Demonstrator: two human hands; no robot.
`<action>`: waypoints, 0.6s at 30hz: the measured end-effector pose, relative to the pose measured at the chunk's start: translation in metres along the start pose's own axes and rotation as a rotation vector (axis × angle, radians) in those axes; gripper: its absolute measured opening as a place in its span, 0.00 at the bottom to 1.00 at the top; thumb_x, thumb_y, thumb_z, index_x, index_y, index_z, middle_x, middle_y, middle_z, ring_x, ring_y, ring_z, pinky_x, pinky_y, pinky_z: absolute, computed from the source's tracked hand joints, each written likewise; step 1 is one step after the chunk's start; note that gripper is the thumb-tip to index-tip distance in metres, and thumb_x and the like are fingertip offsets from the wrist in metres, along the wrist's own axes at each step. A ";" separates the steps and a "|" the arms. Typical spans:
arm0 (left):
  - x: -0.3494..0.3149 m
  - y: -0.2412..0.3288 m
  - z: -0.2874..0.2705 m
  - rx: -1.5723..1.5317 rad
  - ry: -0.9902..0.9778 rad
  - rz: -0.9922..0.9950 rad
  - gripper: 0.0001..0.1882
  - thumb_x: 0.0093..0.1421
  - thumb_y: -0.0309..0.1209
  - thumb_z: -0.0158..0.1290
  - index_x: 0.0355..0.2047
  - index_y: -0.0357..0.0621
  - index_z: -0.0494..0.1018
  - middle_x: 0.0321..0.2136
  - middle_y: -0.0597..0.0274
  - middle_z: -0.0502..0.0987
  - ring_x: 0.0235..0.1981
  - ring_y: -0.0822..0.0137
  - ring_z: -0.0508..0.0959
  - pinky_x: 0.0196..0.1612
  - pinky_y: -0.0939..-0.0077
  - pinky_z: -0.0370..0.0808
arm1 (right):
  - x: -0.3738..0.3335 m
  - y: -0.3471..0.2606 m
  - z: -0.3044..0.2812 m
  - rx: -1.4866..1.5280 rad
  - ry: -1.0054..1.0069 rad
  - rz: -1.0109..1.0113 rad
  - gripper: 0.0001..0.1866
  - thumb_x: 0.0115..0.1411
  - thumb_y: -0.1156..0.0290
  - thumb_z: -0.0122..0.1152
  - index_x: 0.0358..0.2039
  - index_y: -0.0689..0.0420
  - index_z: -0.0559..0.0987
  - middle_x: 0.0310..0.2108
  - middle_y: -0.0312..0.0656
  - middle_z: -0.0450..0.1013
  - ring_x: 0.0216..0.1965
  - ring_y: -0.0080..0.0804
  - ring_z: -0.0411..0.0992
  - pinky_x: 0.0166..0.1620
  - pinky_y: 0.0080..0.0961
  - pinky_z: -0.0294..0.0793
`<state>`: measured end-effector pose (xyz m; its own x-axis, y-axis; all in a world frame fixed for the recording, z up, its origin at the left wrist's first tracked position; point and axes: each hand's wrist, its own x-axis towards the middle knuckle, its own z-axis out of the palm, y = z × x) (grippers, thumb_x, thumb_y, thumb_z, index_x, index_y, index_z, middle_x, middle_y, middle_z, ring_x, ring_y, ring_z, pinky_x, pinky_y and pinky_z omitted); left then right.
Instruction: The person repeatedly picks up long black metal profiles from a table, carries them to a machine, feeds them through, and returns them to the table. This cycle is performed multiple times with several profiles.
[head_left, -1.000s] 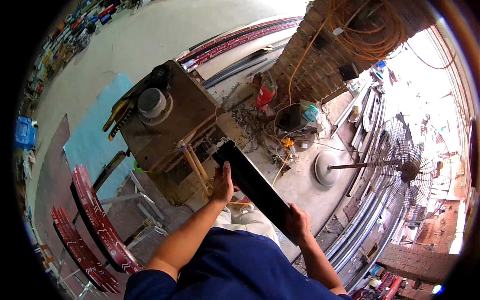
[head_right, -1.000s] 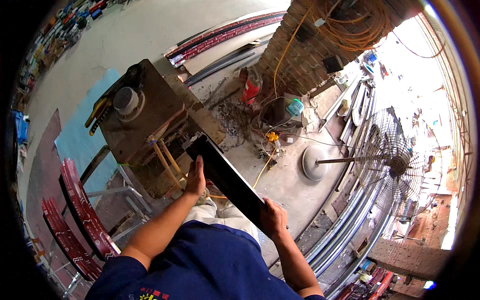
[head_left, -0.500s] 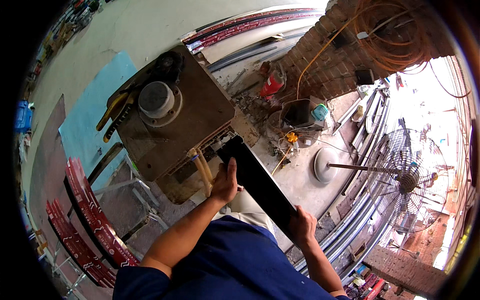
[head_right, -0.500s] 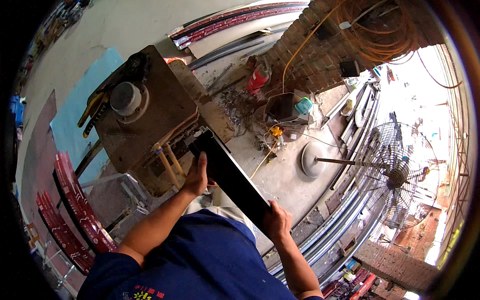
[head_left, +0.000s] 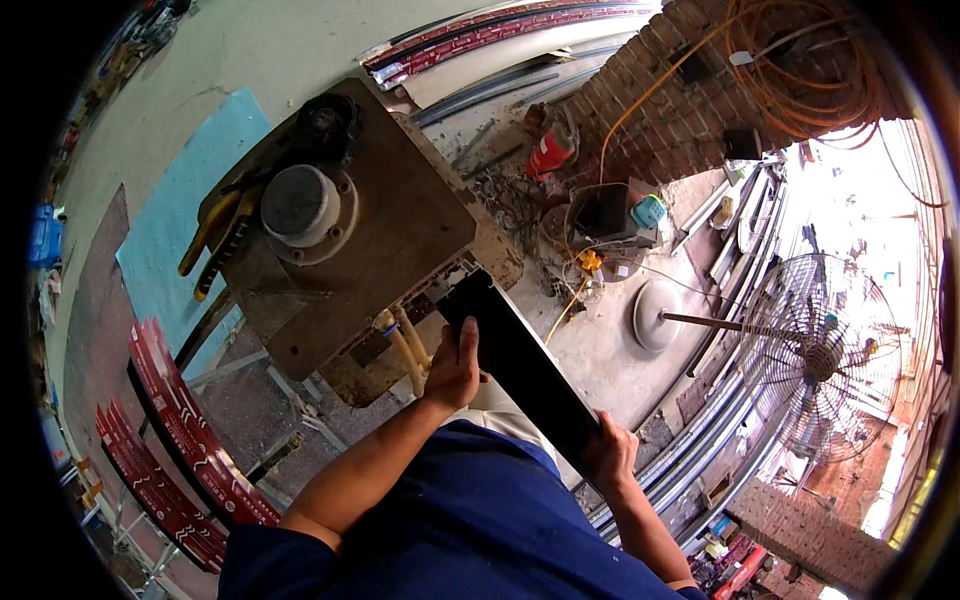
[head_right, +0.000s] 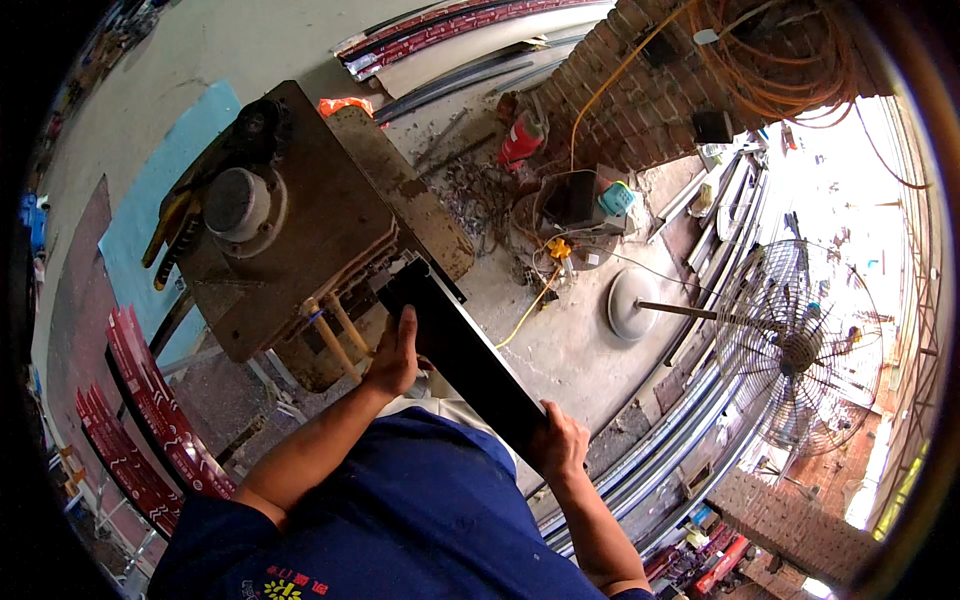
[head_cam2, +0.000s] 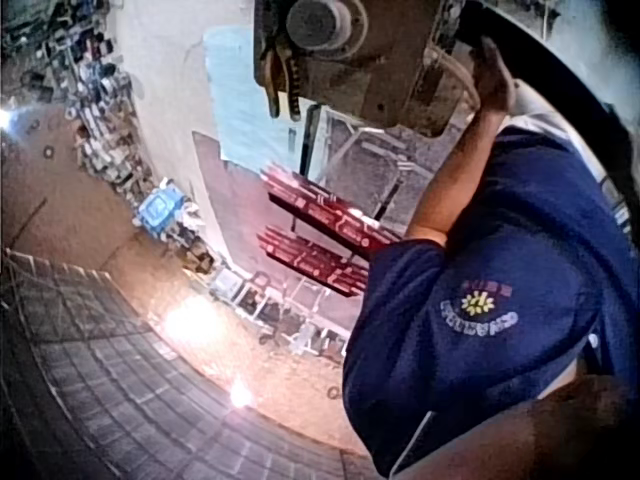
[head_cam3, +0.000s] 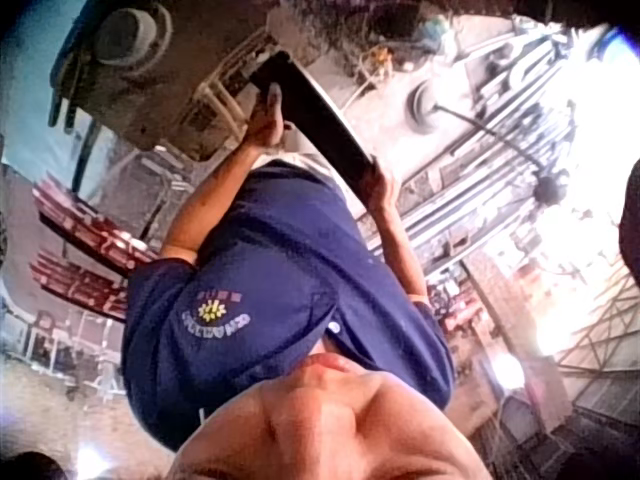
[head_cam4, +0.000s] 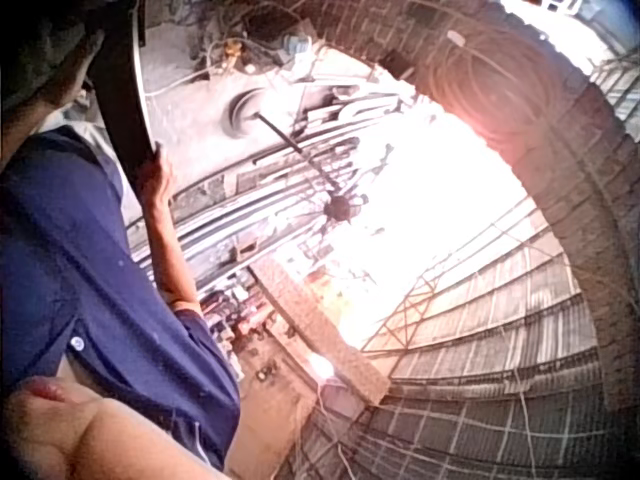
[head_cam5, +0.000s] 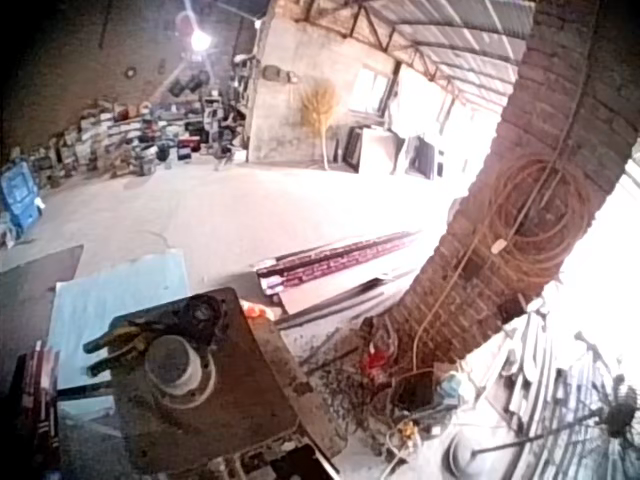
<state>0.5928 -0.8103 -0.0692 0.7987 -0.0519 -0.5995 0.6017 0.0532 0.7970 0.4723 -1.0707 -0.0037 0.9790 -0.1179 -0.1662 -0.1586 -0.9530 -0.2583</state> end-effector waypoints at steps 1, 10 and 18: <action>0.001 -0.001 -0.001 0.023 -0.006 0.023 0.43 0.67 0.64 0.32 0.53 0.26 0.55 0.46 0.37 0.68 0.27 0.55 0.83 0.27 0.73 0.80 | 0.000 0.000 0.000 0.003 -0.001 0.000 0.13 0.51 0.75 0.60 0.39 0.51 0.79 0.24 0.49 0.77 0.25 0.50 0.77 0.28 0.42 0.75; 0.002 -0.002 -0.002 0.026 -0.039 0.008 0.42 0.67 0.64 0.32 0.52 0.30 0.55 0.43 0.41 0.68 0.30 0.52 0.81 0.28 0.71 0.81 | 0.000 0.010 0.014 0.041 -0.006 0.017 0.10 0.52 0.72 0.61 0.37 0.53 0.79 0.27 0.49 0.77 0.27 0.50 0.77 0.30 0.41 0.75; 0.010 -0.023 0.004 0.218 0.092 0.129 0.41 0.68 0.64 0.31 0.54 0.30 0.56 0.51 0.32 0.67 0.44 0.42 0.77 0.48 0.60 0.75 | 0.063 -0.014 0.081 0.278 -0.065 -0.031 0.10 0.59 0.66 0.59 0.39 0.56 0.79 0.31 0.52 0.78 0.33 0.54 0.77 0.36 0.44 0.75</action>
<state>0.5868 -0.8158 -0.0929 0.8724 0.0324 -0.4878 0.4861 -0.1632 0.8585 0.5255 -1.0417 -0.0873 0.9751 -0.0633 -0.2126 -0.1667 -0.8415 -0.5139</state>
